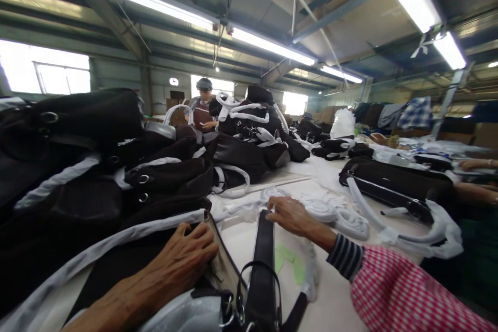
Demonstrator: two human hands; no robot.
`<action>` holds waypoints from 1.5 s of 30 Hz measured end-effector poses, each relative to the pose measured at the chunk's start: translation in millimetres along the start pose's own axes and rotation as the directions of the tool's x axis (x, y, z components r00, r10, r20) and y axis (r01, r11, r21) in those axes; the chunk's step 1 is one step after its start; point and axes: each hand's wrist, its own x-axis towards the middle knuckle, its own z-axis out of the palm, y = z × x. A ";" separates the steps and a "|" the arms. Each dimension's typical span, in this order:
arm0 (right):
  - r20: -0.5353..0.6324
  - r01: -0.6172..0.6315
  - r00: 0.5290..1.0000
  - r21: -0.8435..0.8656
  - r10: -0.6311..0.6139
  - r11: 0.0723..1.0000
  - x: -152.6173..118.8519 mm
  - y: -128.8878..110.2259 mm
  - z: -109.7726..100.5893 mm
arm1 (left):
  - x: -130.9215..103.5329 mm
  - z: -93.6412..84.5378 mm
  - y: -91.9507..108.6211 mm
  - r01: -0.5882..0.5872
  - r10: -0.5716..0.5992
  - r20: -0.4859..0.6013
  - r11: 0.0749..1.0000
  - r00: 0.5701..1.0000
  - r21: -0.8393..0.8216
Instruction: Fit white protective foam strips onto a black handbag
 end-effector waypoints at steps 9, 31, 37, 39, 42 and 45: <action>-0.053 0.044 0.997 -0.074 -0.048 0.996 41.5 -18.2 37.6 | -3.4 -2.1 -2.0 0.028 -0.026 0.041 0.998 0.999 -0.048; 0.169 0.178 0.957 0.292 -0.234 0.940 -57.3 8.5 -18.5 | 3.0 -15.7 4.8 -0.034 0.024 0.099 0.995 0.995 0.096; 0.077 0.267 0.947 0.350 -0.311 0.898 -18.5 -23.5 0.9 | 1.9 -16.2 4.7 -0.009 -0.008 0.120 0.990 0.993 0.141; 0.156 0.328 0.912 0.281 -0.380 0.902 -15.5 -33.6 12.9 | 0.9 -18.3 6.0 -0.027 0.012 0.104 0.989 0.994 0.142; 0.170 0.395 0.885 0.219 -0.434 0.892 -17.3 -40.9 29.3 | -0.2 -23.5 8.8 -0.046 0.033 0.075 0.983 0.997 0.177; 0.145 0.443 0.850 0.326 -0.507 0.835 -20.3 -38.9 34.1 | 0.3 -28.5 10.6 -0.050 0.036 0.073 0.979 0.997 0.198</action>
